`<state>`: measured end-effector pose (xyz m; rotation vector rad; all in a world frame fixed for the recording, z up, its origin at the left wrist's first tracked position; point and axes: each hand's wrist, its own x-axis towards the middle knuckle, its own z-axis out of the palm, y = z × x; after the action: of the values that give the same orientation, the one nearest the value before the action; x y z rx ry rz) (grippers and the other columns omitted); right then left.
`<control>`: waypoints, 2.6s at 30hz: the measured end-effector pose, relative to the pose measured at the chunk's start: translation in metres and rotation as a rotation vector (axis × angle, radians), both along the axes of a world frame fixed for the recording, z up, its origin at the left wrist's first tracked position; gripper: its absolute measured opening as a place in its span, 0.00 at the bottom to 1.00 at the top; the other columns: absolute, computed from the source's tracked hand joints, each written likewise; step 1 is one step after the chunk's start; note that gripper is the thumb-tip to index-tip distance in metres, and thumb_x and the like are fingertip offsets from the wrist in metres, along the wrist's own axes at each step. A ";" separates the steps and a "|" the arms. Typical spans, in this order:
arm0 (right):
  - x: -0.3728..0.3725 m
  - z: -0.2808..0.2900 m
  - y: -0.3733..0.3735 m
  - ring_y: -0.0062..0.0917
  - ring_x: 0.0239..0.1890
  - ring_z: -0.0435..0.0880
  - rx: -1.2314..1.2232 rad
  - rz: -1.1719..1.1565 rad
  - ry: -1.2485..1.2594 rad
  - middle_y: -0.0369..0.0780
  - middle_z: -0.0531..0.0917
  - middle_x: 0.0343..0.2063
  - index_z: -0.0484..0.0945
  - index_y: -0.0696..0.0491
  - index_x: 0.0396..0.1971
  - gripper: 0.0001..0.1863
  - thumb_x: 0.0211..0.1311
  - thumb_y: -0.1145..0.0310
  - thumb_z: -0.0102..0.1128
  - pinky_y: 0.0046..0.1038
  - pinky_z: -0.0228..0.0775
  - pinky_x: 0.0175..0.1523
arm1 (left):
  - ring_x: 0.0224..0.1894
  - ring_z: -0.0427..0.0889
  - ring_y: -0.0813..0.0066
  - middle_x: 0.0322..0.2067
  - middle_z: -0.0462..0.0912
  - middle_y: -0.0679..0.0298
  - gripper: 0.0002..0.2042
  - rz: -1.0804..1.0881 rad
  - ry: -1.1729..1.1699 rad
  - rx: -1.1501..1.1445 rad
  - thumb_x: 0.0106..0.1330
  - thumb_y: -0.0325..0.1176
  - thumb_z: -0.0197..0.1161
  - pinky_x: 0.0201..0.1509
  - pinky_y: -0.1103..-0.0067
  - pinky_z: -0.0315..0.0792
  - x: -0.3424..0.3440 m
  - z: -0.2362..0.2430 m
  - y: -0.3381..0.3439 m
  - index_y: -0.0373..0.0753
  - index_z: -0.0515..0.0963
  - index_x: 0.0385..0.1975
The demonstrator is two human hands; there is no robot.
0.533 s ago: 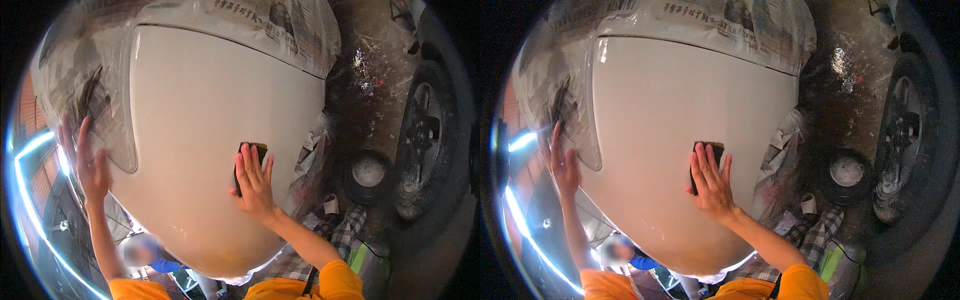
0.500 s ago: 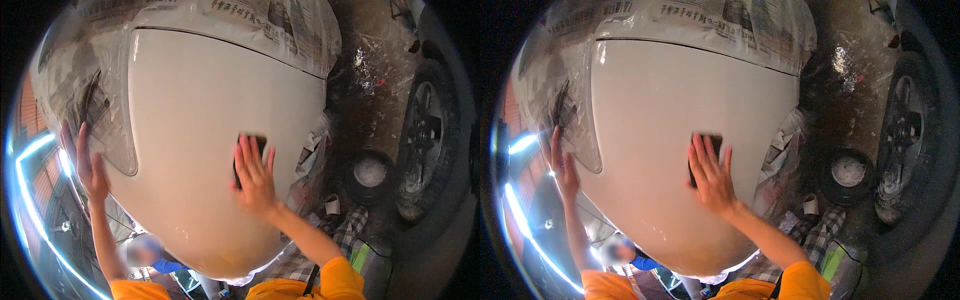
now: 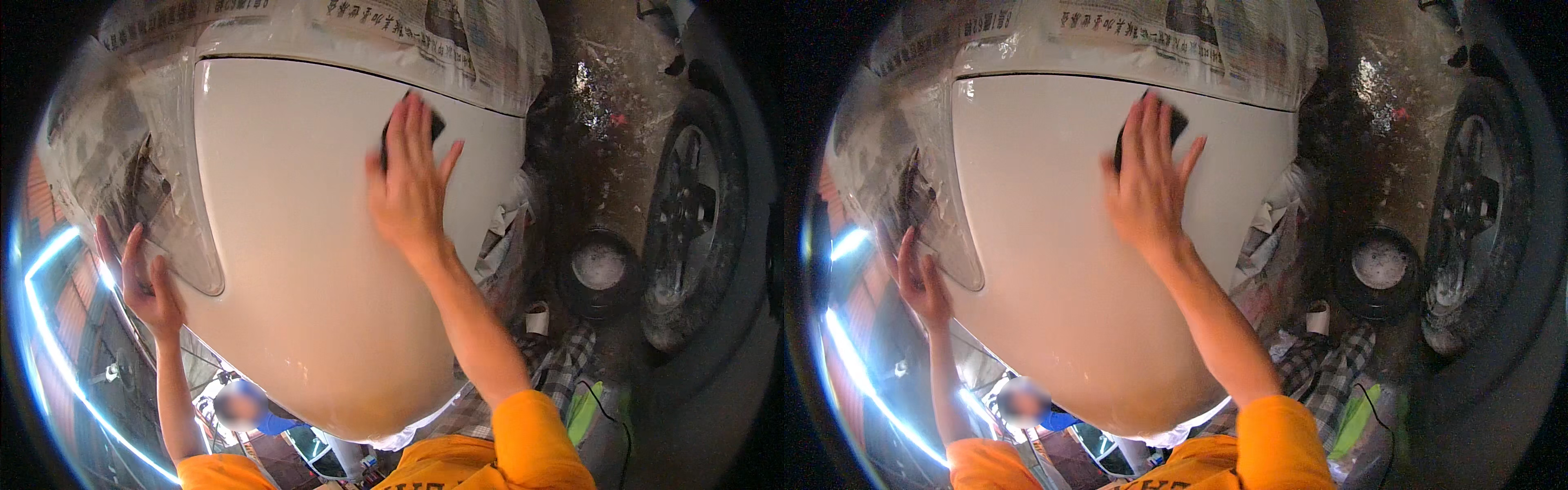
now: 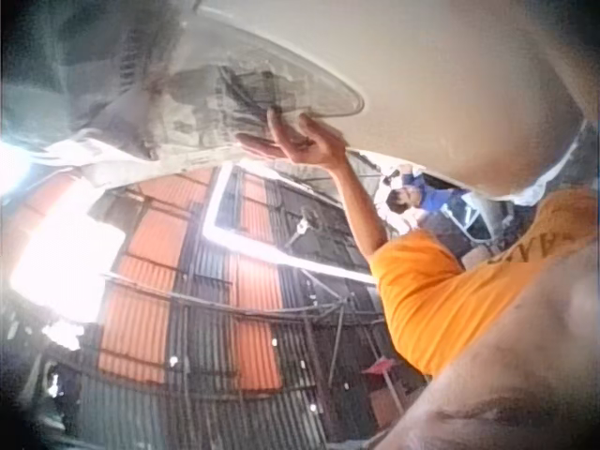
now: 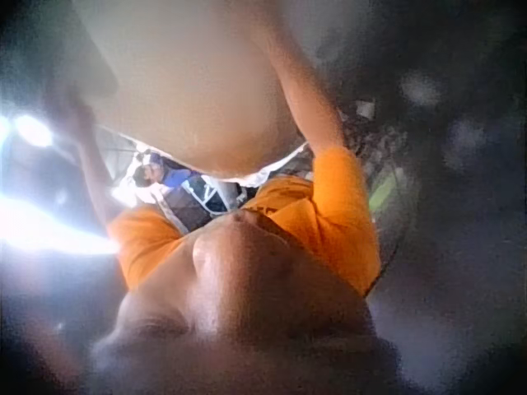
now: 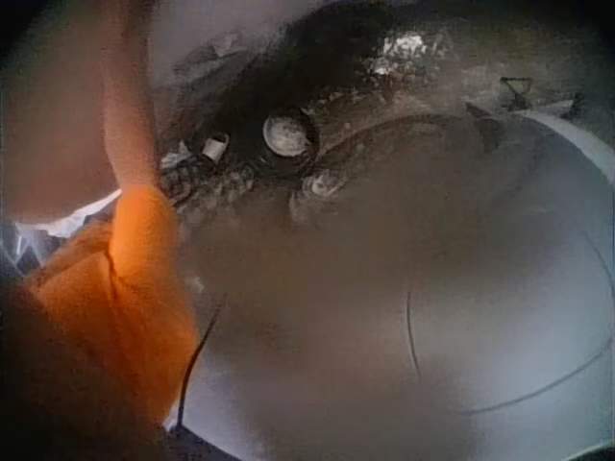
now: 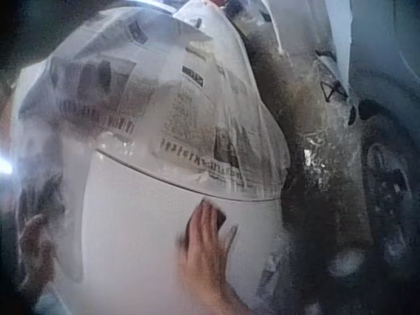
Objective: The person sands a white car panel by hand using a sanding block, periodically rinsing the sanding block in a bucket of water.
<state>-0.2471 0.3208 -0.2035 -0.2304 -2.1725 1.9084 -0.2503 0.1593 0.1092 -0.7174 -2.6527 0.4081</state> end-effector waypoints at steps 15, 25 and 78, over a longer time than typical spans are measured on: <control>-0.014 0.067 -0.021 0.43 0.79 0.45 -0.094 0.006 -0.136 0.52 0.47 0.76 0.48 0.63 0.74 0.37 0.75 0.56 0.43 0.67 0.27 0.72 | 0.72 0.63 0.56 0.73 0.59 0.51 0.18 -0.012 0.037 -0.156 0.69 0.30 0.59 0.74 0.64 0.56 0.004 0.012 -0.005 0.33 0.77 0.58; -0.035 0.021 0.002 0.48 0.77 0.47 -0.189 -0.003 -0.240 0.54 0.50 0.75 0.52 0.67 0.72 0.37 0.73 0.57 0.47 0.68 0.31 0.71 | 0.74 0.60 0.53 0.73 0.60 0.52 0.16 -0.056 0.068 -0.209 0.71 0.34 0.59 0.76 0.61 0.53 0.002 0.012 0.003 0.39 0.79 0.57; -0.040 0.084 -0.010 0.47 0.78 0.47 -0.160 0.001 -0.120 0.55 0.50 0.75 0.51 0.65 0.72 0.36 0.78 0.51 0.34 0.65 0.31 0.74 | 0.75 0.56 0.52 0.71 0.64 0.52 0.17 -0.124 0.090 -0.178 0.64 0.33 0.64 0.78 0.58 0.44 0.002 0.011 0.008 0.43 0.83 0.53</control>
<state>-0.2874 0.3113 -0.1197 -0.3819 -2.0924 2.1220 -0.2481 0.1677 0.1203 -0.8903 -2.4935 0.6328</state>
